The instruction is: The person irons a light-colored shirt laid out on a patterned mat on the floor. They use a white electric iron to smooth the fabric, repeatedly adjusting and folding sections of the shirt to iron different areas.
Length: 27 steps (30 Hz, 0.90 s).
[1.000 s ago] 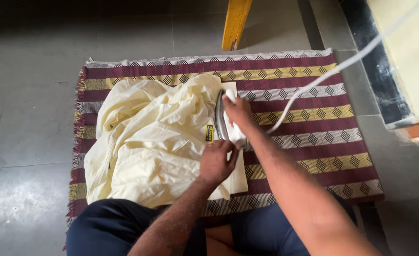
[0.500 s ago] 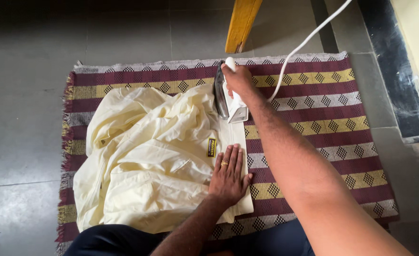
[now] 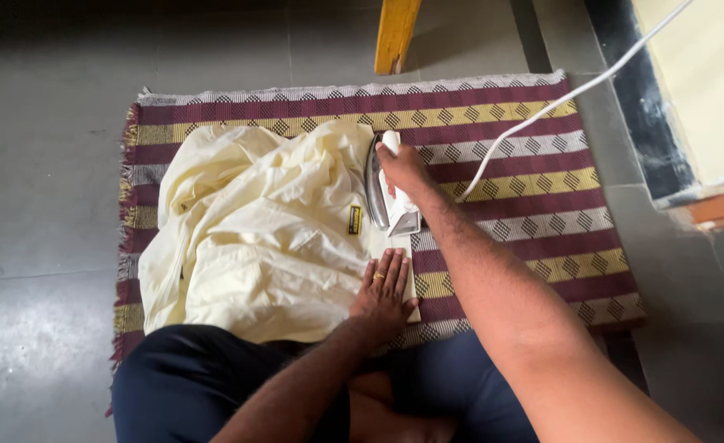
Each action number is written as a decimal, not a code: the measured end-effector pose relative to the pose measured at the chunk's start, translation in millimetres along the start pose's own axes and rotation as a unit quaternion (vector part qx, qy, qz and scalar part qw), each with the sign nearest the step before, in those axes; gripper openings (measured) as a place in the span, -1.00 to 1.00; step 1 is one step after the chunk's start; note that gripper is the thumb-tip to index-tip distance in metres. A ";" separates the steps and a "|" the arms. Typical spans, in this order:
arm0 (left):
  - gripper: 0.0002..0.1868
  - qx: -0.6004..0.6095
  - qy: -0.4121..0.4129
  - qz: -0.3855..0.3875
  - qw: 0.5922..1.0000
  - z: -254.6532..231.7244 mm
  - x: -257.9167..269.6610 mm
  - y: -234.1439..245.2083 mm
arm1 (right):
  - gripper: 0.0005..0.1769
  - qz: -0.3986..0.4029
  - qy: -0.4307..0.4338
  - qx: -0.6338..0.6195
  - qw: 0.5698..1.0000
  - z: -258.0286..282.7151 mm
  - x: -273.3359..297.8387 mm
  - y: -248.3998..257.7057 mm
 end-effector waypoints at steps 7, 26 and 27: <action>-0.63 0.235 0.157 -0.032 0.959 43.5 23.2 40.5 | -0.63 -0.013 -0.023 -0.019 0.999 -27.7 66.4 -13.2; -0.61 0.439 0.224 -0.311 0.813 68.7 35.4 82.8 | -0.49 -0.063 -0.019 0.027 0.997 -62.5 207.3 -46.6; -0.61 0.442 0.221 -0.315 0.810 67.9 34.8 83.5 | -0.51 -0.070 -0.028 0.043 0.996 -60.3 211.6 -46.0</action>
Point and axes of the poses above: each hand's wrist, its own x-axis away from the middle knuckle, its own y-axis out of the back of the hand, z = x × y, the point moved 5 cm from there along -x, towards the middle knuckle, and after that the axes turned 11 degrees about z, right-handed, at the moved point
